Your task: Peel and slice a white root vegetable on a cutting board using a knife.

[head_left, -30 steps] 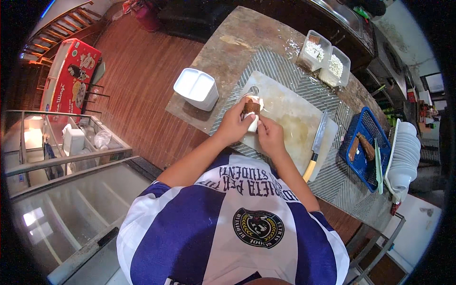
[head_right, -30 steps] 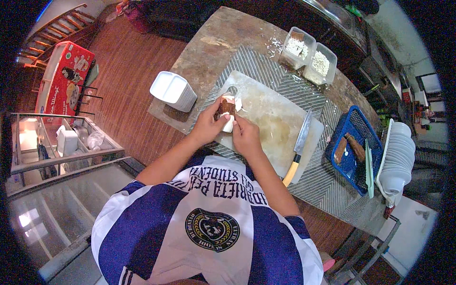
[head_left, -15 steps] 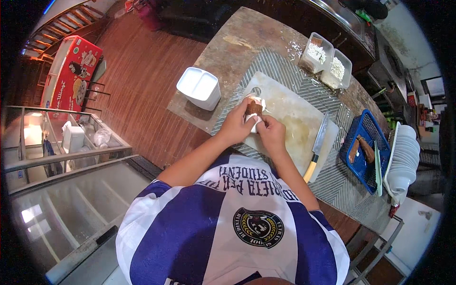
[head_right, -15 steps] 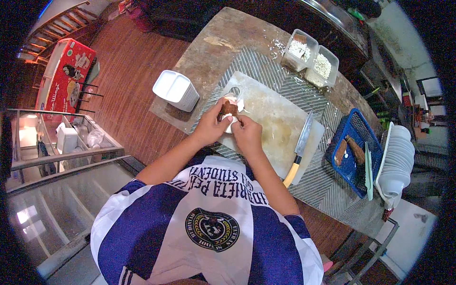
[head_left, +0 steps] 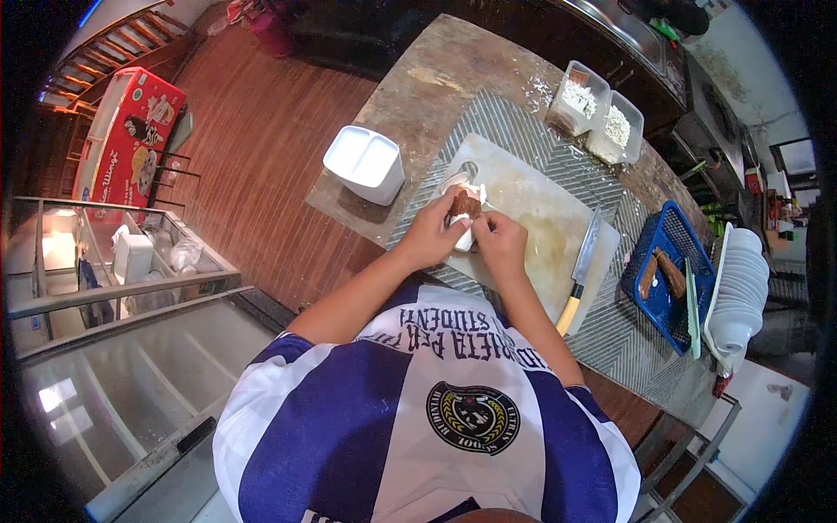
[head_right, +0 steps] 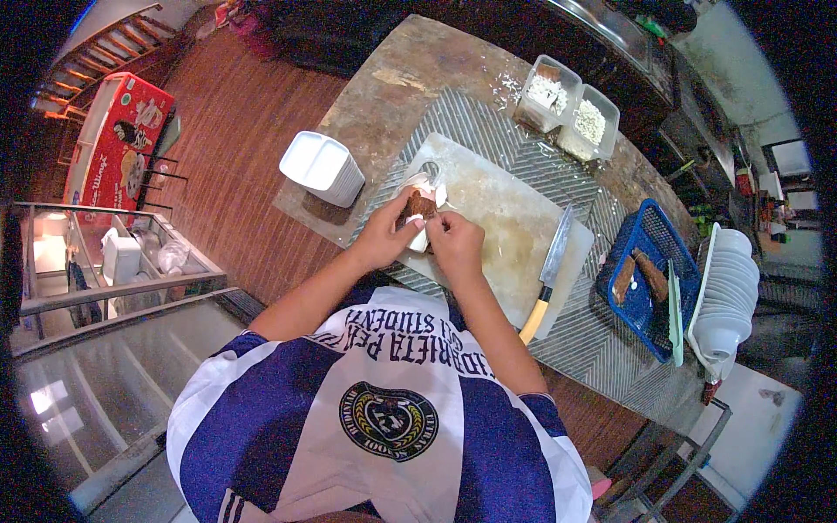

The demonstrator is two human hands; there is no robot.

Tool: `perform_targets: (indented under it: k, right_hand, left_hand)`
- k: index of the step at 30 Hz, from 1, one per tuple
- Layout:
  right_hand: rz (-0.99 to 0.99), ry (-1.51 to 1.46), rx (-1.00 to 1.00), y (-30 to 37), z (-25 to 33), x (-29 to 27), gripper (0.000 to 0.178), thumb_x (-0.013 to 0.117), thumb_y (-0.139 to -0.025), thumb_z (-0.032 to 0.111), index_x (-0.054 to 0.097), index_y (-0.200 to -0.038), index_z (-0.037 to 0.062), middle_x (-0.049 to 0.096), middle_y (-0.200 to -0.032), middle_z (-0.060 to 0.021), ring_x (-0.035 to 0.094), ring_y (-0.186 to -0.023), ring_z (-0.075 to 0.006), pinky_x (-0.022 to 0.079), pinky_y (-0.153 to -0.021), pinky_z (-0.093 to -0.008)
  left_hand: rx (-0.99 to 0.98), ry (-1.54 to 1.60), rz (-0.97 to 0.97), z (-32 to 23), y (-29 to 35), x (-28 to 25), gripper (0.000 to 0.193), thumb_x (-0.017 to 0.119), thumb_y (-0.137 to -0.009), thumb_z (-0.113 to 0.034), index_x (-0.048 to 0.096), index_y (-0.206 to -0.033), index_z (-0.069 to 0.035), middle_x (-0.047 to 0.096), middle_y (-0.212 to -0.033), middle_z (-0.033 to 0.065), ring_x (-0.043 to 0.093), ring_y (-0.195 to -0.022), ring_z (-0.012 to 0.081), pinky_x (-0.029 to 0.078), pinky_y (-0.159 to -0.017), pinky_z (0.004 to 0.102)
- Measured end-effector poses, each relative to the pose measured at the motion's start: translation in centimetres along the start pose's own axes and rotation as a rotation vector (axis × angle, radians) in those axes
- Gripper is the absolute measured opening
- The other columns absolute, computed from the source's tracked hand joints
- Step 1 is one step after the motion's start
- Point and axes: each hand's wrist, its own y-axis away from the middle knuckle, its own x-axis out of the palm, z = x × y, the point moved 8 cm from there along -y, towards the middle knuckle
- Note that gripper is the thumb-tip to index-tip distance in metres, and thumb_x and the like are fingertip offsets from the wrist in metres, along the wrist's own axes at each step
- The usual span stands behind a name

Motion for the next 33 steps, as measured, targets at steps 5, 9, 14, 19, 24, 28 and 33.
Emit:
perform_targets:
  k: [5,9,14,19,24,28,33]
  right_hand:
    - [0.026,0.083,-0.112,0.0,2.3,-0.1,0.022,0.066,-0.087,0.018,0.07,-0.085,-0.0034,0.067,-0.071,-0.0209,0.068,-0.062,-0.0259,0.053,-0.061,-0.0383]
    - [0.015,0.107,-0.114,-0.2,1.9,0.0,0.023,0.065,-0.087,0.018,0.072,-0.093,-0.0026,0.068,-0.074,-0.0217,0.069,-0.065,-0.0297,0.054,-0.064,-0.0396]
    - [-0.039,0.059,-0.133,-0.6,1.7,0.1,0.026,0.064,-0.087,0.017,0.073,-0.103,-0.0007,0.069,-0.077,-0.0218,0.07,-0.066,-0.0309,0.054,-0.065,-0.0388]
    - [-0.034,0.096,-0.179,-0.9,1.6,0.2,0.023,0.064,-0.087,0.015,0.073,-0.1,-0.0011,0.068,-0.075,-0.0215,0.069,-0.064,-0.0315,0.054,-0.063,-0.0382]
    - [-0.036,0.103,-0.17,-1.3,1.5,-0.1,0.021,0.065,-0.087,0.016,0.074,-0.095,-0.0014,0.067,-0.072,-0.0213,0.068,-0.062,-0.03,0.054,-0.062,-0.0382]
    - [-0.033,0.029,-0.1,-1.5,0.9,0.0,0.022,0.066,-0.088,0.018,0.073,-0.094,-0.0014,0.068,-0.072,-0.02,0.069,-0.062,-0.0255,0.053,-0.062,-0.0375]
    - [-0.011,0.03,-0.056,-1.8,0.5,0.5,0.022,0.067,-0.087,0.018,0.073,-0.094,-0.0024,0.069,-0.072,-0.0185,0.068,-0.063,-0.0215,0.054,-0.065,-0.0351]
  left_hand:
    - [0.044,0.043,-0.05,1.5,0.1,0.0,0.066,0.068,-0.092,-0.016,0.04,-0.148,0.005,0.062,-0.127,0.0273,0.063,-0.119,0.036,0.047,-0.101,0.0389]
    - [0.034,0.134,-0.02,1.6,-0.1,0.2,0.065,0.067,-0.093,-0.017,0.04,-0.148,0.005,0.061,-0.128,0.027,0.062,-0.119,0.035,0.047,-0.102,0.0387]
    - [0.06,0.073,-0.014,2.6,0.0,0.5,0.066,0.066,-0.095,-0.021,0.038,-0.15,0.003,0.061,-0.129,0.0261,0.062,-0.118,0.033,0.047,-0.101,0.0381]
    - [0.031,0.106,0.013,2.7,0.1,0.4,0.066,0.065,-0.094,-0.021,0.038,-0.15,0.002,0.061,-0.128,0.0261,0.062,-0.118,0.0335,0.047,-0.1,0.0385]
    - [0.061,0.038,0.004,2.9,0.4,0.4,0.066,0.066,-0.094,-0.019,0.039,-0.149,0.003,0.062,-0.127,0.0254,0.063,-0.117,0.0328,0.047,-0.099,0.0377]
    - [0.022,0.105,0.022,2.4,0.4,0.4,0.066,0.066,-0.094,-0.018,0.038,-0.149,0.005,0.062,-0.126,0.025,0.063,-0.115,0.03,0.047,-0.099,0.0365]
    - [0.041,0.109,-0.01,3.5,0.5,0.6,0.067,0.066,-0.094,-0.017,0.038,-0.15,0.005,0.061,-0.127,0.0242,0.062,-0.116,0.0278,0.047,-0.099,0.0355]
